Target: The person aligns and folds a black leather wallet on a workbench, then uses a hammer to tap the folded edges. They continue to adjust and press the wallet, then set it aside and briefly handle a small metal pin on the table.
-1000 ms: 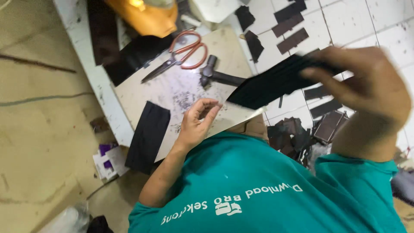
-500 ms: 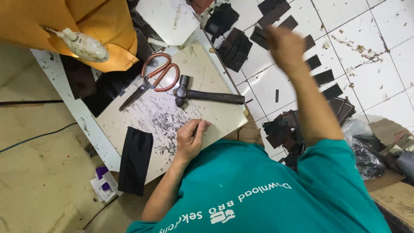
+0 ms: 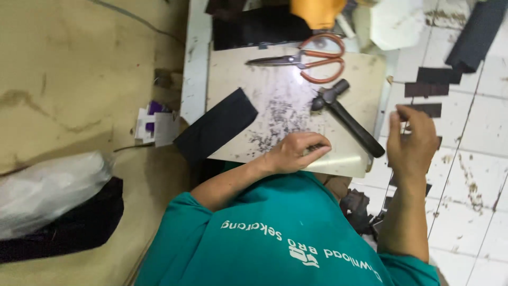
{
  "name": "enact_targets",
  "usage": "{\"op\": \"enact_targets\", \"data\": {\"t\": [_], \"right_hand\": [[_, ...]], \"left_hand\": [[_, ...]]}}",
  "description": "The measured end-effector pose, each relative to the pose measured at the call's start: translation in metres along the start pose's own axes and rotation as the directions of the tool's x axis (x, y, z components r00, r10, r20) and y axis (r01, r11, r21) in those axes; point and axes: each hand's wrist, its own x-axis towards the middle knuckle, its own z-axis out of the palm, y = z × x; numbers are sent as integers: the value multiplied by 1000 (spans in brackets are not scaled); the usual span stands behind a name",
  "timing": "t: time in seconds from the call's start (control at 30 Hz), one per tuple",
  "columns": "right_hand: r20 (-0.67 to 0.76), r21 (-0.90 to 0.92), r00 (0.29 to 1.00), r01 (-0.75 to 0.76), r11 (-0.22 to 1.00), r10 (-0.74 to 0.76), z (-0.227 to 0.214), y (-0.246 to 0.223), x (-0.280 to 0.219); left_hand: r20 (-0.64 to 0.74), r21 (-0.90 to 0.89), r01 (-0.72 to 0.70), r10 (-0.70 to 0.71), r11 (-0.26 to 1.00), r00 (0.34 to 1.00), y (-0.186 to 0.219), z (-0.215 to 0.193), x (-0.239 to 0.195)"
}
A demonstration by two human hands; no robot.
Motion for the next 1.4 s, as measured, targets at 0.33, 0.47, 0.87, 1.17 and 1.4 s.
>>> {"op": "enact_targets", "data": {"t": [0.33, 0.47, 0.87, 1.17, 1.4], "right_hand": [[204, -109, 966, 181, 977, -157, 68, -45, 13], [149, -157, 978, 172, 973, -149, 61, -27, 12], [44, -123, 884, 467, 876, -465, 96, -84, 108], [310, -369, 818, 573, 731, -485, 129, -64, 149], [324, -484, 807, 590, 646, -494, 130, -30, 152]], "left_hand": [[-324, 757, 327, -109, 566, 940, -3, -173, -75], [-346, 813, 394, -189, 428, 919, -13, -189, -89], [-70, 280, 225, -214, 933, 974, 87, -154, -32], [-423, -60, 322, -317, 945, 849, 4, -99, -15], [-262, 730, 65, 191, 680, 946, -86, -173, 66]]}}
